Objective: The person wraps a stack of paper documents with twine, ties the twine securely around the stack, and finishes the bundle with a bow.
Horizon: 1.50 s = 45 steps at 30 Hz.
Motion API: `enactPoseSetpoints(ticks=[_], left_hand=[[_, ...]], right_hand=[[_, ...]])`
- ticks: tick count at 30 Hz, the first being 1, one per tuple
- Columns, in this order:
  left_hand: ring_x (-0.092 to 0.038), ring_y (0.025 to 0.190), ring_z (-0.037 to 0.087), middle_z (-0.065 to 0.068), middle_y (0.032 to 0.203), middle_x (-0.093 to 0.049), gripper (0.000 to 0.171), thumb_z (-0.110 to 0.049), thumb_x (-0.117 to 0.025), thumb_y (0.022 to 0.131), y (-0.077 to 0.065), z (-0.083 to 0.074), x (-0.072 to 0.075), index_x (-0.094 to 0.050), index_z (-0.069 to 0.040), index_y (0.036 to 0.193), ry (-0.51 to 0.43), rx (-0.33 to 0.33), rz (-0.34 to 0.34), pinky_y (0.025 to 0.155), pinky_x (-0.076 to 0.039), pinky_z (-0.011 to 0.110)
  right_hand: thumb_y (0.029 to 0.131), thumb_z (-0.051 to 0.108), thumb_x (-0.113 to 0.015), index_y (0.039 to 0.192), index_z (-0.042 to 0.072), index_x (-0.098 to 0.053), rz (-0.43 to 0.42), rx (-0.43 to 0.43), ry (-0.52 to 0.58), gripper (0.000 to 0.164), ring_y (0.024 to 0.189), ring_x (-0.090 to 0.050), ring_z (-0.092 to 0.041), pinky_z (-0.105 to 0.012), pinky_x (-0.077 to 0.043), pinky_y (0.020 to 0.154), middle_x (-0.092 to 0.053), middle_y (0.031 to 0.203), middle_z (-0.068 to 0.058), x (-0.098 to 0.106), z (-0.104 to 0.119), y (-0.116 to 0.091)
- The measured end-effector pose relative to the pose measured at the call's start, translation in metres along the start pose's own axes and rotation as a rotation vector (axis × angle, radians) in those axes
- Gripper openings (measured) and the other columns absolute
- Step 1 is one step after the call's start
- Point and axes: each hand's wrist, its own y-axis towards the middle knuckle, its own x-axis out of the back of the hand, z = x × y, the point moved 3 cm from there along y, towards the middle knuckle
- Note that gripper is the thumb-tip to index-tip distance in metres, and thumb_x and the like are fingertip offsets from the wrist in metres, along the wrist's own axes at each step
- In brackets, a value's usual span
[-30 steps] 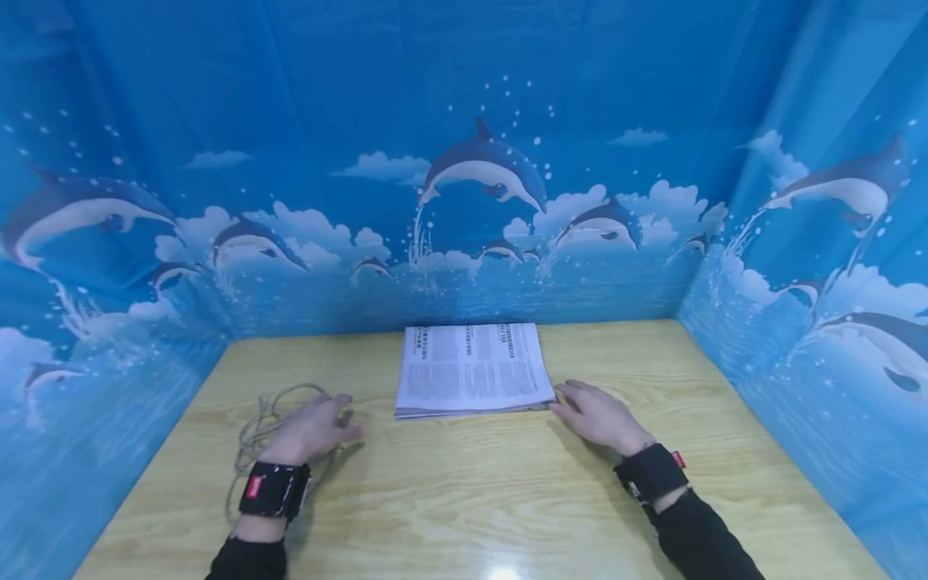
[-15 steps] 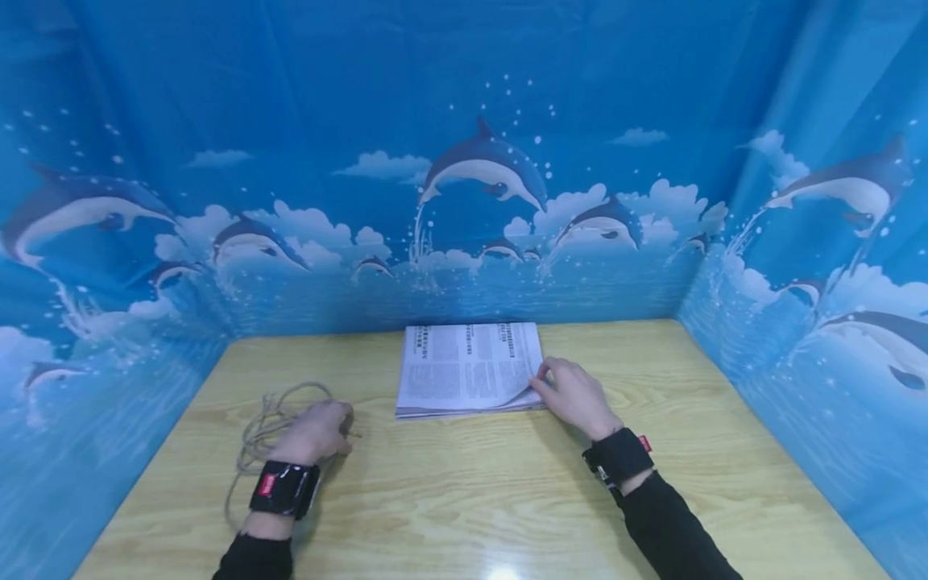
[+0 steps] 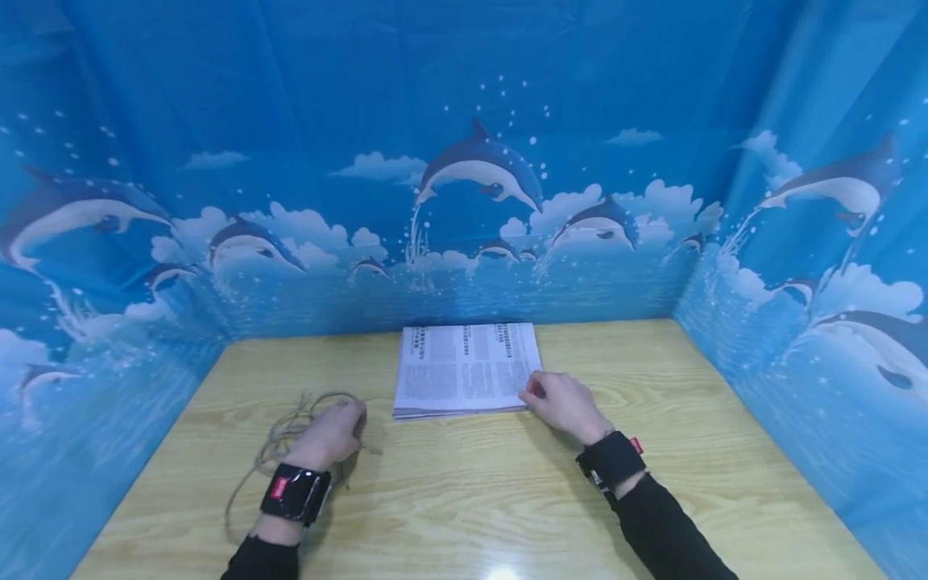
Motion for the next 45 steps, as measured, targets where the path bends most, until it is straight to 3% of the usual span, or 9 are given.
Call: enactPoseSetpoints(ticks=[6,10,14,18,22,29,36,41,45], left_hand=[[-0.061,0.079,0.022,0.004,0.083,-0.065,0.028,0.009,-0.071,0.070,0.004,-0.005,-0.006,-0.064,-0.011,0.089,0.026,-0.015,0.026,0.074,-0.053,0.041],[-0.054,0.069,0.015,-0.002,0.074,-0.059,0.028,0.005,-0.075,0.065,0.006,-0.016,-0.009,-0.063,-0.013,0.083,-0.001,-0.103,0.010,0.065,-0.048,0.033],[-0.052,0.065,0.012,-0.005,0.073,-0.058,0.027,0.004,-0.073,0.069,0.009,-0.028,-0.007,-0.065,-0.011,0.089,-0.092,-0.176,-0.009,0.058,-0.045,0.028],[-0.052,0.067,0.009,-0.004,0.078,-0.060,0.030,0.003,-0.070,0.075,0.011,-0.041,-0.003,-0.067,-0.007,0.104,-0.156,-0.230,-0.069,0.059,-0.046,0.024],[-0.056,0.074,0.006,0.001,0.088,-0.065,0.038,0.006,-0.070,0.078,0.009,-0.053,0.004,-0.063,-0.007,0.113,-0.191,-0.310,-0.196,0.064,-0.050,0.020],[-0.062,0.073,0.010,0.001,0.086,-0.065,0.045,0.012,-0.068,0.080,0.007,-0.079,0.007,-0.053,-0.007,0.118,-0.237,-0.473,-0.345,0.063,-0.052,0.018],[-0.065,0.079,0.014,0.001,0.087,-0.066,0.045,0.011,-0.068,0.081,0.007,-0.094,-0.002,-0.052,-0.008,0.118,-0.190,-0.587,-0.355,0.070,-0.055,0.021],[-0.065,0.081,0.014,0.004,0.089,-0.067,0.045,0.011,-0.066,0.083,0.005,-0.101,-0.005,-0.052,-0.009,0.121,-0.205,-0.622,-0.321,0.073,-0.055,0.023],[-0.064,0.080,0.013,0.002,0.089,-0.065,0.045,0.012,-0.065,0.083,0.004,-0.099,-0.004,-0.054,-0.010,0.121,-0.193,-0.612,-0.326,0.072,-0.054,0.021]], right_hand=[[0.091,0.031,-0.069,0.086,0.016,-0.066,0.015,-0.003,0.003,0.016,0.062,-0.052,-0.011,-0.029,-0.042,0.059,-0.061,0.072,0.005,-0.002,0.001,-0.001],[0.090,0.032,-0.069,0.088,0.017,-0.067,0.034,-0.001,0.025,0.015,0.064,-0.053,-0.011,-0.029,-0.043,0.060,-0.061,0.074,0.005,-0.003,0.002,-0.002],[0.090,0.032,-0.070,0.091,0.017,-0.068,0.046,0.009,0.040,0.015,0.067,-0.054,-0.010,-0.030,-0.045,0.063,-0.064,0.077,0.005,-0.002,0.005,-0.002],[0.089,0.031,-0.070,0.091,0.018,-0.068,0.031,0.034,0.029,0.013,0.071,-0.058,-0.010,-0.033,-0.049,0.069,-0.067,0.081,0.004,-0.002,0.009,-0.001],[0.088,0.027,-0.072,0.095,0.016,-0.070,0.029,0.074,0.065,0.013,0.082,-0.065,-0.015,-0.037,-0.053,0.079,-0.071,0.089,0.001,-0.005,0.017,-0.001],[0.090,0.016,-0.069,0.117,0.010,-0.068,0.081,0.266,0.179,0.027,0.089,-0.068,-0.015,-0.035,-0.055,0.085,-0.072,0.096,-0.002,-0.017,0.037,0.002],[0.092,0.005,-0.064,0.149,0.016,-0.040,0.172,0.510,0.215,0.063,0.099,-0.064,-0.017,-0.031,-0.053,0.089,-0.067,0.108,-0.006,-0.033,0.058,0.006],[0.094,0.006,-0.060,0.143,0.015,-0.049,0.221,0.515,0.186,0.051,0.106,-0.063,-0.017,-0.029,-0.051,0.094,-0.065,0.117,-0.005,-0.044,0.066,0.006],[0.094,0.014,-0.064,0.120,0.016,-0.064,0.179,0.491,0.178,0.026,0.101,-0.062,-0.012,-0.028,-0.052,0.091,-0.064,0.110,0.001,-0.045,0.067,0.009]])
